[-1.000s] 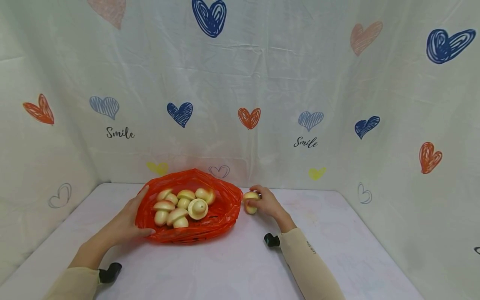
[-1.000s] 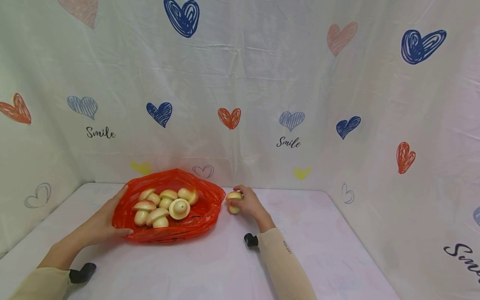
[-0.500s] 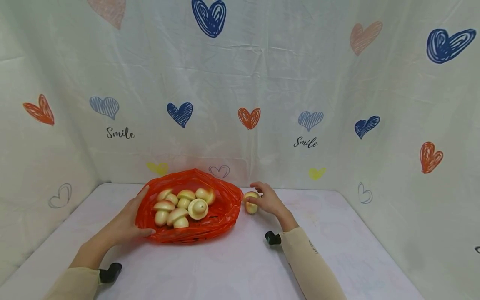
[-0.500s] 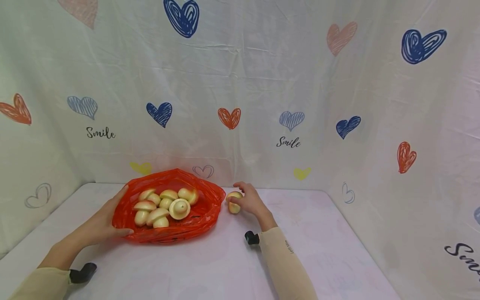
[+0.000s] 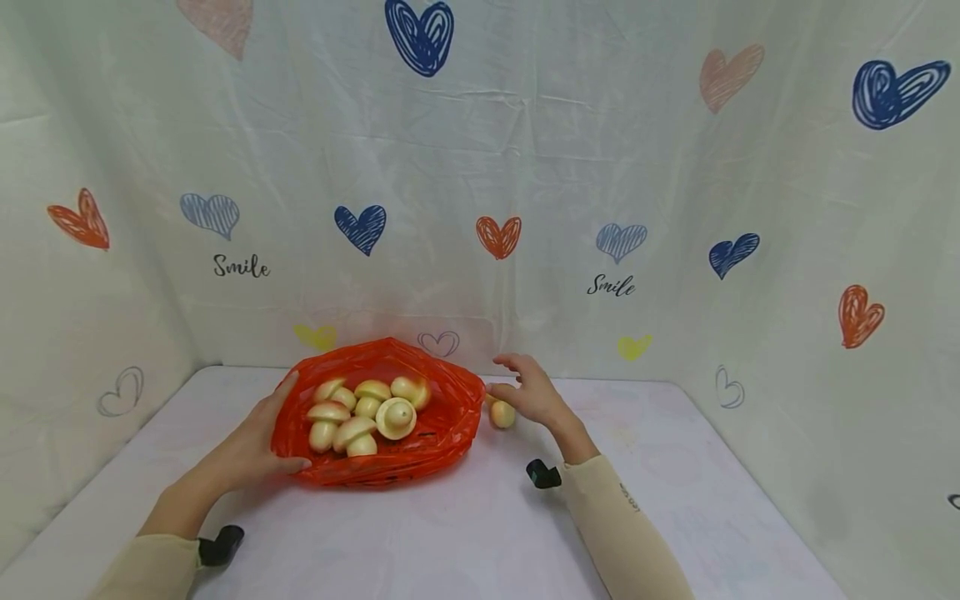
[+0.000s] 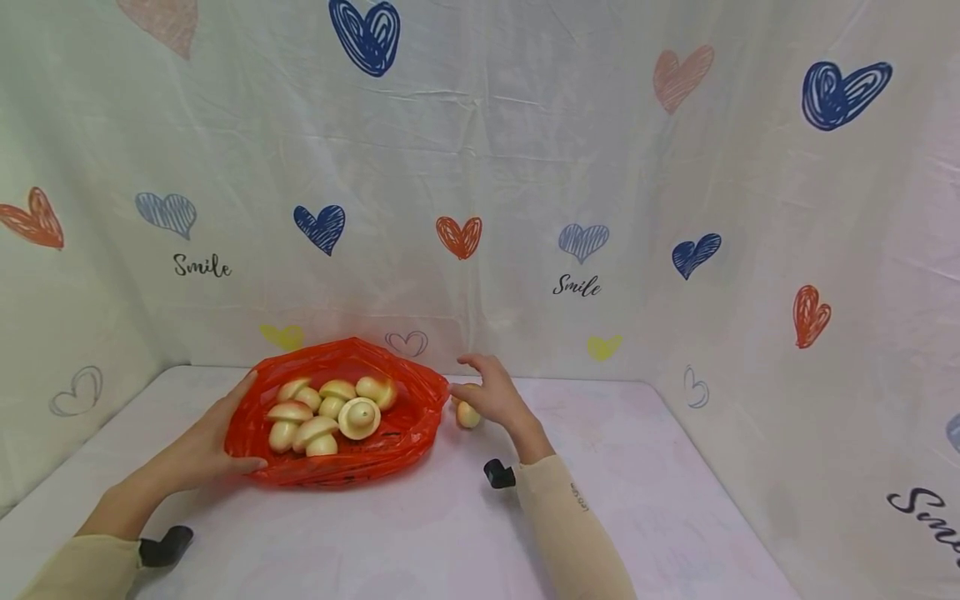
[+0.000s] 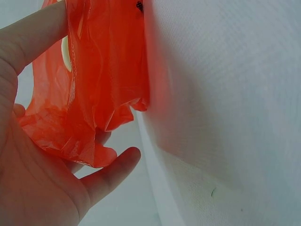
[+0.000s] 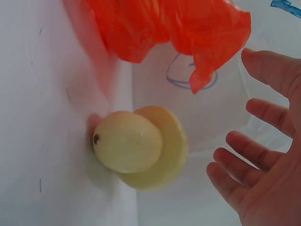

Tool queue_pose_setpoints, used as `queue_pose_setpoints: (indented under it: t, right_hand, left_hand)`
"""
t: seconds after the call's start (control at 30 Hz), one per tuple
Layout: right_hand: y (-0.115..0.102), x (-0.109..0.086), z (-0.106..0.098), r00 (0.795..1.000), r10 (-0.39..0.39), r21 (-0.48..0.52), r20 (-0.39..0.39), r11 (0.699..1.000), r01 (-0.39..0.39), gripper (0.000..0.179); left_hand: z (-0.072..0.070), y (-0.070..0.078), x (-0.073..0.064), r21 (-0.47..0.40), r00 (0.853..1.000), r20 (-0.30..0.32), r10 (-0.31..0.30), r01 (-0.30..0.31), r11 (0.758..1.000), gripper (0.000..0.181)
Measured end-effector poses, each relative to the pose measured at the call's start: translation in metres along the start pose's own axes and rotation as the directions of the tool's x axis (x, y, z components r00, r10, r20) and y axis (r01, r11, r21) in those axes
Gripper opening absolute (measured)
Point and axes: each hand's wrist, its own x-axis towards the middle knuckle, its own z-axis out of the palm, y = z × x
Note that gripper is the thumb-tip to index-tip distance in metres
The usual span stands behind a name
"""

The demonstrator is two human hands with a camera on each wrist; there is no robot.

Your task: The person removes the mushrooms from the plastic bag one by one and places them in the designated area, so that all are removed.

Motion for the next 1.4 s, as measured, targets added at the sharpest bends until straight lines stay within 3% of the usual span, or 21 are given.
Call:
queue_pose_setpoints:
  t: [0.37,0.67,0.87,1.4]
  right_hand:
    - [-0.02,-0.006,0.004,1.0,-0.006,-0.027,0.003,1.0,0.006,0.049]
    - [-0.032,-0.009,0.014,0.994,-0.101,-0.057,0.033,0.993,0.103,0.045]
    - [-0.04,-0.01,0.021,0.975,-0.219,-0.049,0.044,0.974,0.221,0.051]
    - [-0.058,-0.018,0.037,0.914,-0.404,-0.145,0.034,0.903,0.405,0.044]
  left_hand:
    - [0.001,-0.001,0.0,0.014,1.0,0.005,-0.005,0.004,1.0,0.128]
    - [0.001,-0.002,0.0,0.017,1.0,0.003,0.005,-0.005,1.0,0.128]
    - [0.001,-0.001,0.0,0.018,1.0,0.007,-0.002,0.002,1.0,0.128]
    - [0.001,-0.005,0.0,0.012,1.0,-0.004,0.027,-0.027,1.0,0.127]
